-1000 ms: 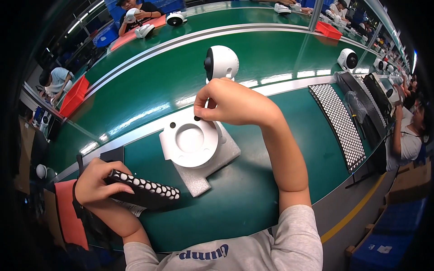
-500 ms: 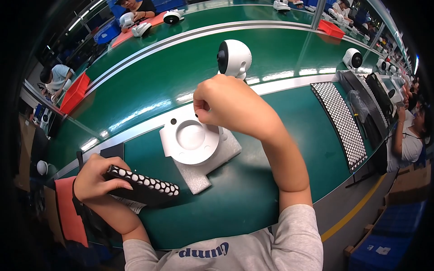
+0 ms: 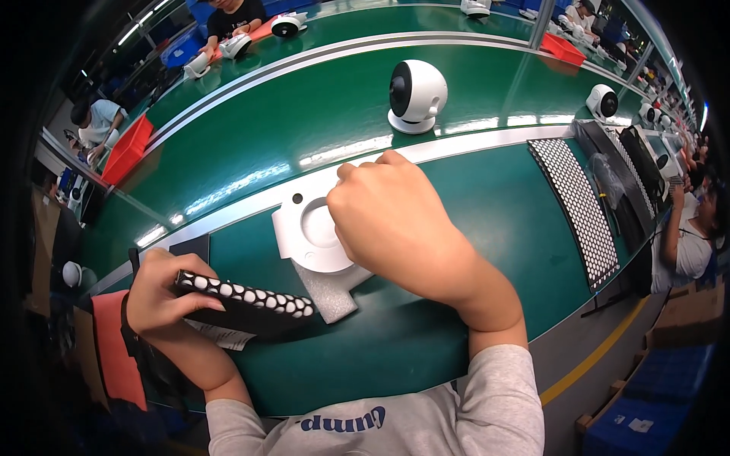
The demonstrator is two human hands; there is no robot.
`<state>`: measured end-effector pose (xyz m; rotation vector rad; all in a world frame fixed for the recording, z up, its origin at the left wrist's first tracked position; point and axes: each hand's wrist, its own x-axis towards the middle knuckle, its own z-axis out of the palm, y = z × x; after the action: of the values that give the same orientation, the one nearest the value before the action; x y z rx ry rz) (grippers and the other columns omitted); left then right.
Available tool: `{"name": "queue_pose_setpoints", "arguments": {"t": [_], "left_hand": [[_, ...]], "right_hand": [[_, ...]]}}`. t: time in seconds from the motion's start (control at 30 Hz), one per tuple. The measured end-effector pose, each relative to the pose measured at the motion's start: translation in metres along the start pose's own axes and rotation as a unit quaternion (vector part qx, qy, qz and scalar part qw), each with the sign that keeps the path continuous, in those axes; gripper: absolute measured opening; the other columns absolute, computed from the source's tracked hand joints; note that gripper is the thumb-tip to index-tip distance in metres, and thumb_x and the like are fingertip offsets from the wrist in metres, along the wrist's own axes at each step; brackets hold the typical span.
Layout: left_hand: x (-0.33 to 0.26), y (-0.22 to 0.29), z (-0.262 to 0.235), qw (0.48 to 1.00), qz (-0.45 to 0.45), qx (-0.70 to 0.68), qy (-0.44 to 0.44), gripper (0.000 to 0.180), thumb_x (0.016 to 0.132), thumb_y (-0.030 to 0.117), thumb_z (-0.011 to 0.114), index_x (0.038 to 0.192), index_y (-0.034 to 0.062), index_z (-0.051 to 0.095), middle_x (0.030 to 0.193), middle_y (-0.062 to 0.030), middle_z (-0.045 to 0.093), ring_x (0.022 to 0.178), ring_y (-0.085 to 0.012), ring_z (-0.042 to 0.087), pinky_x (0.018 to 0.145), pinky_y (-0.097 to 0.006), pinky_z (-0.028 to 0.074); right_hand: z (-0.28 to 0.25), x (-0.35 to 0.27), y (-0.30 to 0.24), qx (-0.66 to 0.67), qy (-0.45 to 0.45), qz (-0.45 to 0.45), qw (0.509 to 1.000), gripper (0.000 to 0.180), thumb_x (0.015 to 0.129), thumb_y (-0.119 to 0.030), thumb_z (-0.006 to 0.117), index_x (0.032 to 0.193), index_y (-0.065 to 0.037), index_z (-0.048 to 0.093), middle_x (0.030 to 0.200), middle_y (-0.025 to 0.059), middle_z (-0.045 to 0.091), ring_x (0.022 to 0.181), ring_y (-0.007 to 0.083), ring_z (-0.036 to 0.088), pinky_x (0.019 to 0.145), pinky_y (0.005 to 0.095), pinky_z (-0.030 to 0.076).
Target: Assembling electronic components on a factory production line by applying adhesive pads to mounting bases.
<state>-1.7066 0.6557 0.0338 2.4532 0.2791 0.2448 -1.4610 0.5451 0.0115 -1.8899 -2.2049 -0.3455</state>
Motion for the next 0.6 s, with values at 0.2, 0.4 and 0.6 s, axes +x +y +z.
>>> {"name": "queue_pose_setpoints", "arguments": {"t": [0.2, 0.4, 0.6], "left_hand": [[0.023, 0.003, 0.019, 0.997, 0.049, 0.005, 0.054, 0.02, 0.067, 0.02, 0.071, 0.07, 0.0036, 0.059, 0.045, -0.008, 0.042, 0.035, -0.0211, 0.038, 0.037, -0.026, 0.029], [0.023, -0.002, 0.027, 0.992, 0.081, 0.005, 0.097, 0.019, 0.067, 0.021, 0.071, 0.07, 0.0045, 0.061, 0.045, -0.0092, 0.045, 0.036, -0.0211, 0.04, 0.036, -0.025, 0.029], [0.023, -0.002, 0.027, 0.988, 0.086, 0.047, 0.123, 0.018, 0.065, 0.021, 0.07, 0.064, 0.0049, 0.061, 0.044, -0.0086, 0.044, 0.036, -0.0216, 0.041, 0.036, -0.026, 0.029]], "right_hand": [[0.001, 0.001, 0.001, 0.087, 0.124, -0.036, 0.988, 0.018, 0.072, -0.006, 0.057, 0.089, 0.001, 0.061, 0.086, 0.0121, 0.06, 0.08, 0.0268, 0.056, 0.072, 0.0326, 0.043], [-0.013, 0.005, -0.035, 0.333, 0.166, -0.129, 0.919, 0.017, 0.069, -0.01, 0.062, 0.083, -0.006, 0.054, 0.073, 0.0061, 0.054, 0.065, 0.023, 0.053, 0.058, 0.0305, 0.041], [-0.005, 0.008, -0.044, 0.37, 0.152, -0.13, 0.907, 0.02, 0.068, -0.009, 0.064, 0.084, -0.005, 0.052, 0.074, 0.0074, 0.054, 0.066, 0.0238, 0.053, 0.059, 0.0317, 0.042]]}}
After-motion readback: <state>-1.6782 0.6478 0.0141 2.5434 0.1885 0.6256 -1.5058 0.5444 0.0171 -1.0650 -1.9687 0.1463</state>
